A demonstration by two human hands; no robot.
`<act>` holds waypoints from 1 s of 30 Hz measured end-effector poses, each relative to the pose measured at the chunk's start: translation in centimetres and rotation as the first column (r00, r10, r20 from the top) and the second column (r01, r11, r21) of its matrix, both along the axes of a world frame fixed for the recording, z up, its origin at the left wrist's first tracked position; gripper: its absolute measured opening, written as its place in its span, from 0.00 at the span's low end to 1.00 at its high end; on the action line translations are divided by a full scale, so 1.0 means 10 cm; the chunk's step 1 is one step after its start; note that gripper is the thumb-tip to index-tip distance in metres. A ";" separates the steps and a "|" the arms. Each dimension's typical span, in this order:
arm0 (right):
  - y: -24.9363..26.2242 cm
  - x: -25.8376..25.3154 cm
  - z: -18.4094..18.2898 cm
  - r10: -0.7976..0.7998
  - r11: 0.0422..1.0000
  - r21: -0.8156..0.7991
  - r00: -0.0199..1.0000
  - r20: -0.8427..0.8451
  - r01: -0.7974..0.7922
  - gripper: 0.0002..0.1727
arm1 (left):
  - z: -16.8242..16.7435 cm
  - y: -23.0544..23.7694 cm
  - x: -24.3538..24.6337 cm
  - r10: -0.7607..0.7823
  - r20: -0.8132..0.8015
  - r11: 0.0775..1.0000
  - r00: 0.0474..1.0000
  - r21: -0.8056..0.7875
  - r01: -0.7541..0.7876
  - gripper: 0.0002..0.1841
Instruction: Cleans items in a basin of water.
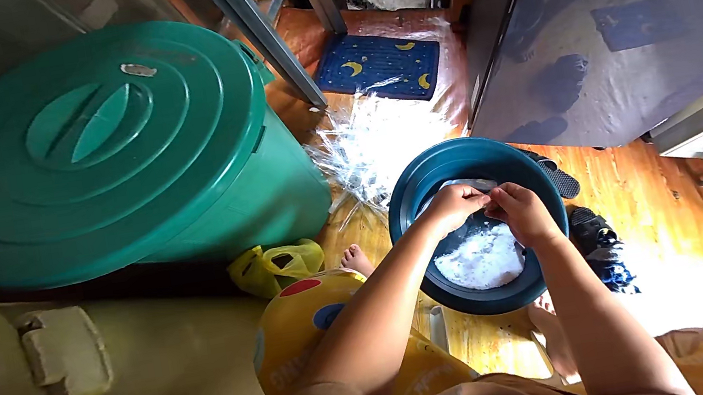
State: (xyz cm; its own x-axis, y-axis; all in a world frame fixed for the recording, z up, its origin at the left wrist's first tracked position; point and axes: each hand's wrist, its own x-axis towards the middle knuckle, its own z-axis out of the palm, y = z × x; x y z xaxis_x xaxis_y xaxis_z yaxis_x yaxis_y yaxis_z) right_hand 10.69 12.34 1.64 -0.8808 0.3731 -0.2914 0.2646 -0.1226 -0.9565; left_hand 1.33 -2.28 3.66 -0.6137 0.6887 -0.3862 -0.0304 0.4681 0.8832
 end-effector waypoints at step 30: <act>-0.06 0.07 0.06 -0.038 0.990 0.135 0.999 -0.013 0.039 0.14 | 0.04 -0.02 0.00 -0.053 -0.014 0.999 0.999 0.010 0.053 0.17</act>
